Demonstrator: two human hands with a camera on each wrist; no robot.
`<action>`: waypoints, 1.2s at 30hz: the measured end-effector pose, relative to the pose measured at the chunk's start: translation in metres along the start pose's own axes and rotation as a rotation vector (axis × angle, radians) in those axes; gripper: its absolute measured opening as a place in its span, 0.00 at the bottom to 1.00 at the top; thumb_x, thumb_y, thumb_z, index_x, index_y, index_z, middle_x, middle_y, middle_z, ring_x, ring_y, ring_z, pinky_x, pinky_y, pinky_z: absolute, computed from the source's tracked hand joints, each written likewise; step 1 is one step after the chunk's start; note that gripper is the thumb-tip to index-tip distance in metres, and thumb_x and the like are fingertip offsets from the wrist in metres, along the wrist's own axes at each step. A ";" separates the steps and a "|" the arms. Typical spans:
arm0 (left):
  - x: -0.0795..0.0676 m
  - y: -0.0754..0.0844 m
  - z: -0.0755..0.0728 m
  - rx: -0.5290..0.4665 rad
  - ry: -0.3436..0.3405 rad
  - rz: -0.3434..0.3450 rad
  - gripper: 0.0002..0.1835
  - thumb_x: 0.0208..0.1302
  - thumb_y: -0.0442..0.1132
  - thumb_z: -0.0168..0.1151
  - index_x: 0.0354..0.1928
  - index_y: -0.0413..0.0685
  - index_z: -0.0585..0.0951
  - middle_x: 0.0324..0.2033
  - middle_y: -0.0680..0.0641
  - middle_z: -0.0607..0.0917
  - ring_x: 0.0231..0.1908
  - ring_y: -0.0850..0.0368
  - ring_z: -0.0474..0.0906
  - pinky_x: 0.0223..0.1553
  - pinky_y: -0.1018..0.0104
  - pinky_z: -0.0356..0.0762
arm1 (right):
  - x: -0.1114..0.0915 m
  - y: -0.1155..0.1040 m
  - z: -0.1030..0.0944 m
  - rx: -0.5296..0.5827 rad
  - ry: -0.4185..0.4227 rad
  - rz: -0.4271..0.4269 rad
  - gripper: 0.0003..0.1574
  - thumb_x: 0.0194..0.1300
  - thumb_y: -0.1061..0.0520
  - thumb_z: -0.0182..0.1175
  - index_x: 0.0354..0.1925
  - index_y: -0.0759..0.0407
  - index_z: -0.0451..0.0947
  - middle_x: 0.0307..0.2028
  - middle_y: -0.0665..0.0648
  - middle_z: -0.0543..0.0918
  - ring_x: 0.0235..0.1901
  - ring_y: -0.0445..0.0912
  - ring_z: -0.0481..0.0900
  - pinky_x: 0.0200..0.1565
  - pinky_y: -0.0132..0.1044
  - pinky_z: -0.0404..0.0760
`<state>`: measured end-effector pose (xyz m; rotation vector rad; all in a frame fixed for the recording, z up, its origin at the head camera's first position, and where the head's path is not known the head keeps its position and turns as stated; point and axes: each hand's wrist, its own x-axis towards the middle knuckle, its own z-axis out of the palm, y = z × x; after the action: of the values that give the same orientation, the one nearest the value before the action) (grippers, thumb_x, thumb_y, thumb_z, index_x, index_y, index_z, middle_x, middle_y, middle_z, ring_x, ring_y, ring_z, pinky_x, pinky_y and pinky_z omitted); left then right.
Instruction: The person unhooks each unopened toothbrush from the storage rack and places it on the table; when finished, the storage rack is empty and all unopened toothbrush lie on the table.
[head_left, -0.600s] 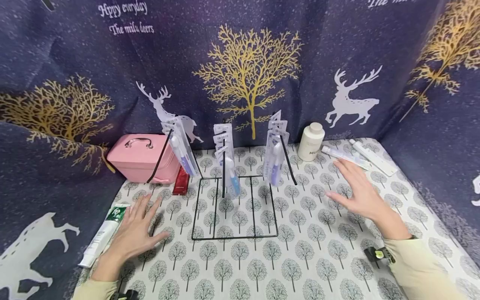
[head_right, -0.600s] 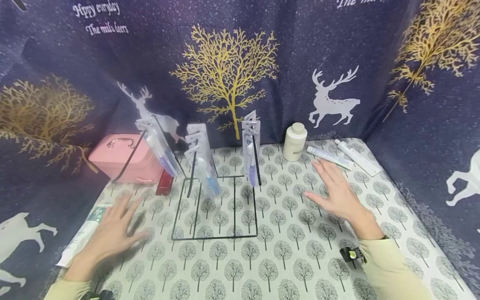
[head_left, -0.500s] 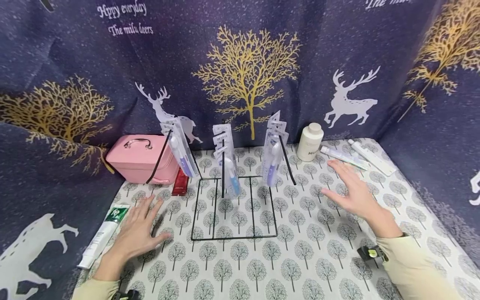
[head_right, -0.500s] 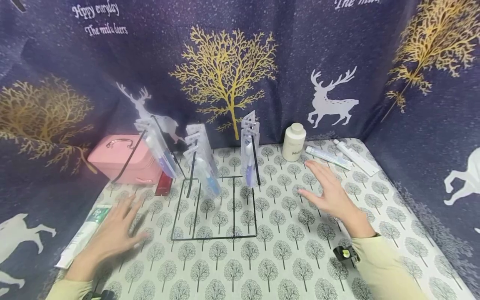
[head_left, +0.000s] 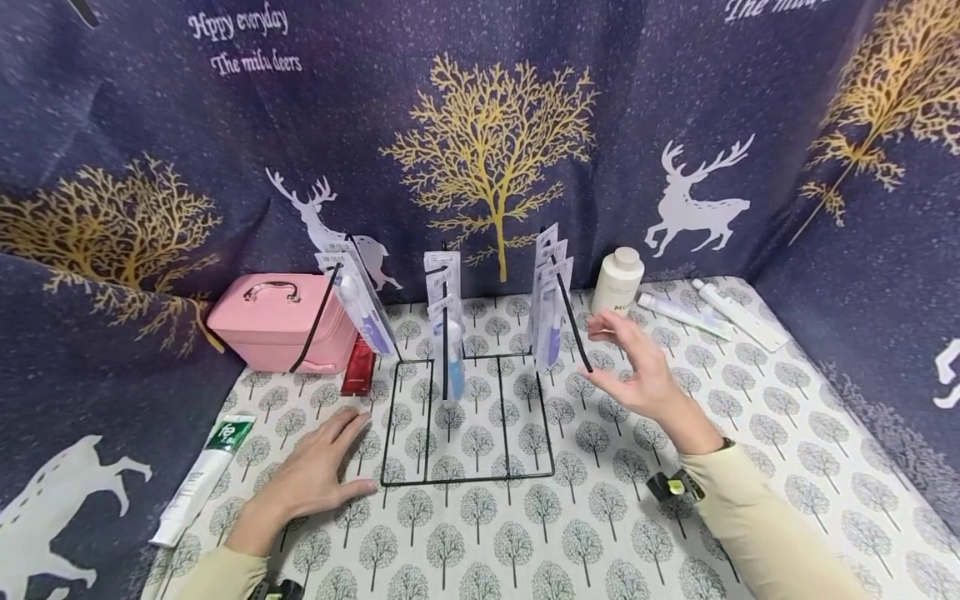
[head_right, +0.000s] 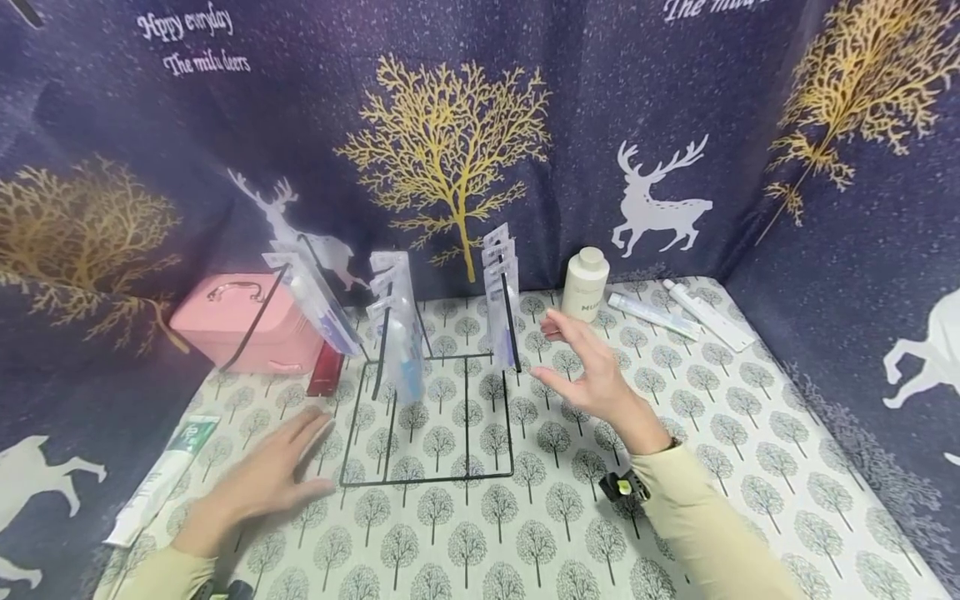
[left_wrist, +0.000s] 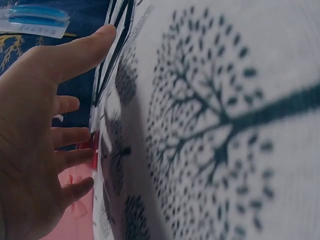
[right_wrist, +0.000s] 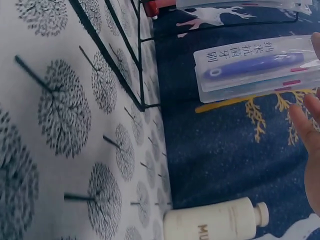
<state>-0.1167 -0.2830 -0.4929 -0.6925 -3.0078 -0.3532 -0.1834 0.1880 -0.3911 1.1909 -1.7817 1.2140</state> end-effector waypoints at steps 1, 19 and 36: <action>0.001 0.001 0.001 0.005 -0.005 0.009 0.56 0.40 0.75 0.58 0.70 0.55 0.55 0.68 0.42 0.57 0.64 0.40 0.56 0.58 0.36 0.60 | 0.001 0.001 0.002 0.008 -0.003 0.005 0.44 0.53 0.57 0.66 0.55 0.86 0.57 0.43 0.78 0.73 0.46 0.53 0.77 0.42 0.48 0.80; 0.014 0.014 0.004 -0.018 -0.068 0.053 0.57 0.41 0.74 0.58 0.70 0.54 0.53 0.69 0.42 0.53 0.67 0.42 0.51 0.64 0.40 0.53 | 0.004 0.015 0.035 0.271 0.039 -0.042 0.51 0.43 0.74 0.66 0.59 0.86 0.48 0.37 0.82 0.73 0.44 0.58 0.76 0.50 0.44 0.78; 0.020 0.017 0.011 0.063 -0.062 0.082 0.57 0.42 0.76 0.53 0.70 0.53 0.52 0.70 0.43 0.50 0.68 0.42 0.49 0.65 0.42 0.50 | 0.006 0.017 0.047 0.158 0.061 -0.052 0.54 0.34 0.81 0.64 0.59 0.86 0.48 0.36 0.78 0.77 0.31 0.62 0.80 0.35 0.45 0.83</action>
<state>-0.1274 -0.2570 -0.4985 -0.8337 -3.0216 -0.2373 -0.2026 0.1443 -0.4078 1.2664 -1.6248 1.3663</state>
